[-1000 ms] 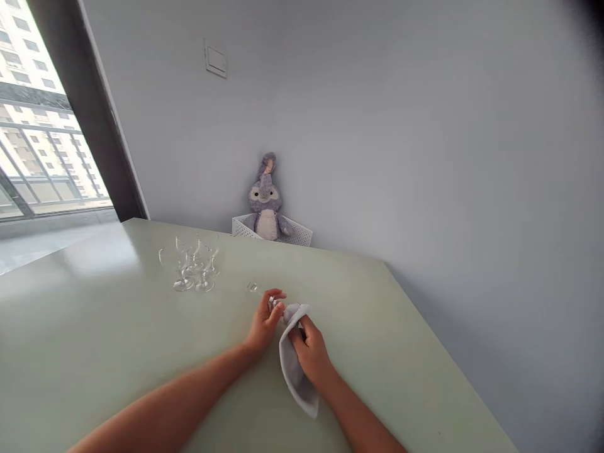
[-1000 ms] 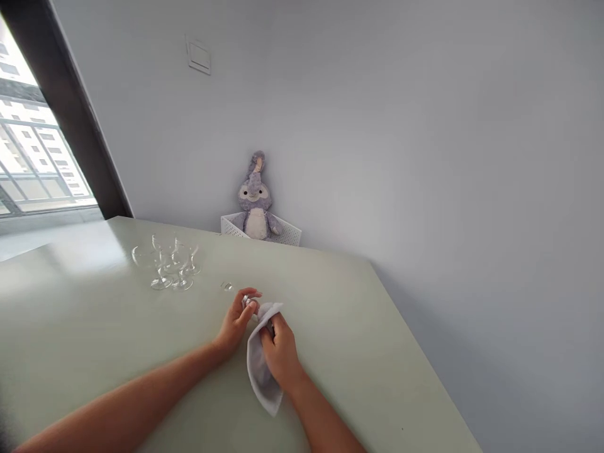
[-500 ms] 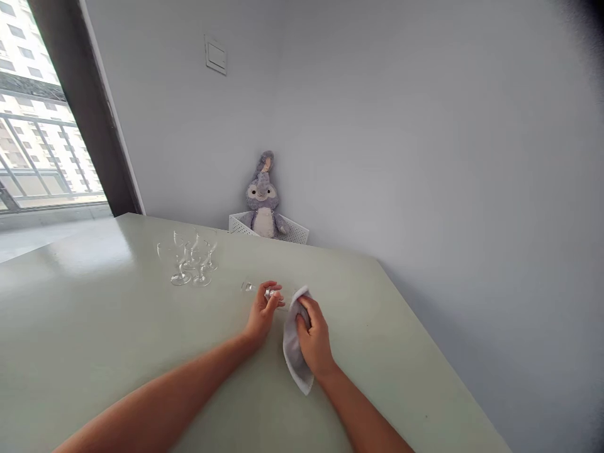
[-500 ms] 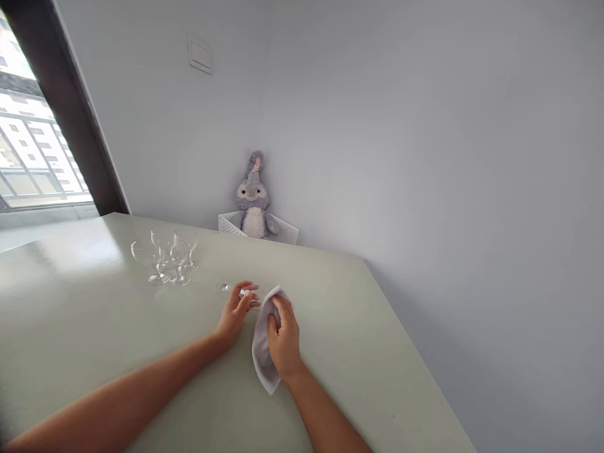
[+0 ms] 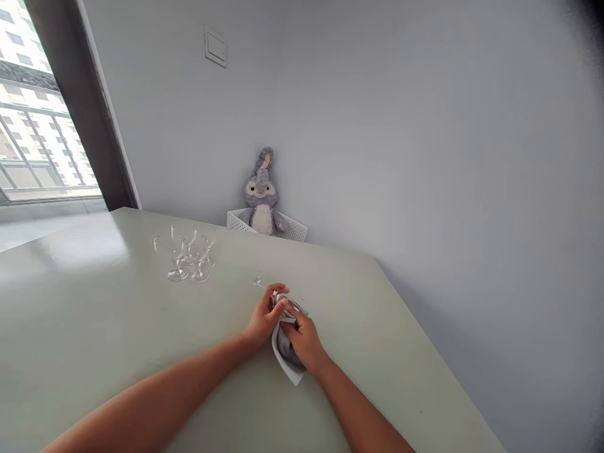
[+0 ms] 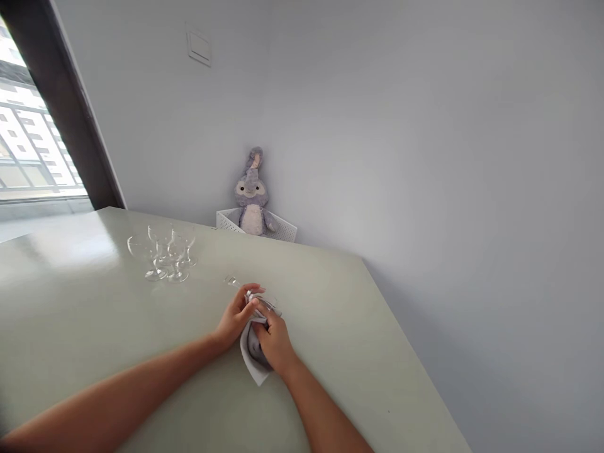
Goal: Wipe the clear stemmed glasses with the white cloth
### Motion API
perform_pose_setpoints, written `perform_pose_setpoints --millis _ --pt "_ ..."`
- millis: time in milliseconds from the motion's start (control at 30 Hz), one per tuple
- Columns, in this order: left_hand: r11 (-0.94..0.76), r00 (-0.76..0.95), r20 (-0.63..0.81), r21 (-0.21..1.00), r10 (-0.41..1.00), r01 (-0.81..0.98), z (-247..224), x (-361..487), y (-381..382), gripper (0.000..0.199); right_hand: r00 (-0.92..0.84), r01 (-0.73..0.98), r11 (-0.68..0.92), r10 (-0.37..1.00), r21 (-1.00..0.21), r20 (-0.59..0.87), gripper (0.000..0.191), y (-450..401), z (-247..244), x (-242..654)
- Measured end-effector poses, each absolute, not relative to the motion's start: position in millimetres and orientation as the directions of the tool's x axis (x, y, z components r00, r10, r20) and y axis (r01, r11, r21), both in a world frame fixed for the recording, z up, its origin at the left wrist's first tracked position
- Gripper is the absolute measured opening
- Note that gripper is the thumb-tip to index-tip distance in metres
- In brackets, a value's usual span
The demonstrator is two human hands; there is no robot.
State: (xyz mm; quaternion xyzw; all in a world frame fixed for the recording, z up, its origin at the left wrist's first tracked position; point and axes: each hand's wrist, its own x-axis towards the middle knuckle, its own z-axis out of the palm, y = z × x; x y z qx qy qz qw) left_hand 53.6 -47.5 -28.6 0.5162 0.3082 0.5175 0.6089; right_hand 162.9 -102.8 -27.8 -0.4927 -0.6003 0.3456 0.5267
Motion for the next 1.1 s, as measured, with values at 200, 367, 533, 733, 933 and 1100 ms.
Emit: perform_pose_setpoints --millis 200,367,533,733,933,1100 --pt "-0.056 0.167 0.147 0.888 0.975 -0.456 -29 54 -35 0.027 -0.082 0.139 0.239 0.970 -0.961 0.229 0.026 -100 -7 193" --pt "-0.035 -0.016 0.031 0.831 0.999 -0.556 -24 46 -17 0.026 0.054 -0.253 0.049 0.998 -0.966 0.036 0.026 -103 3 228" --pt "0.002 0.035 0.021 0.835 0.999 -0.551 -26 48 -18 0.027 0.205 -0.349 0.096 0.978 -0.932 0.025 0.033 -101 -2 220" --pt "0.073 0.214 0.053 0.838 0.975 -0.541 -34 61 -37 0.031 0.228 -0.140 0.305 0.936 -0.942 0.269 0.036 -102 -1 198" --pt "0.075 0.293 0.077 0.877 0.953 -0.474 -29 63 -49 0.034 0.180 0.559 0.289 0.873 -0.777 0.454 0.048 -100 -17 185" --pt "0.042 0.262 0.096 0.879 0.960 -0.475 -29 63 -50 0.035 0.270 0.722 0.194 0.804 -0.664 0.529 0.046 -100 -23 186"
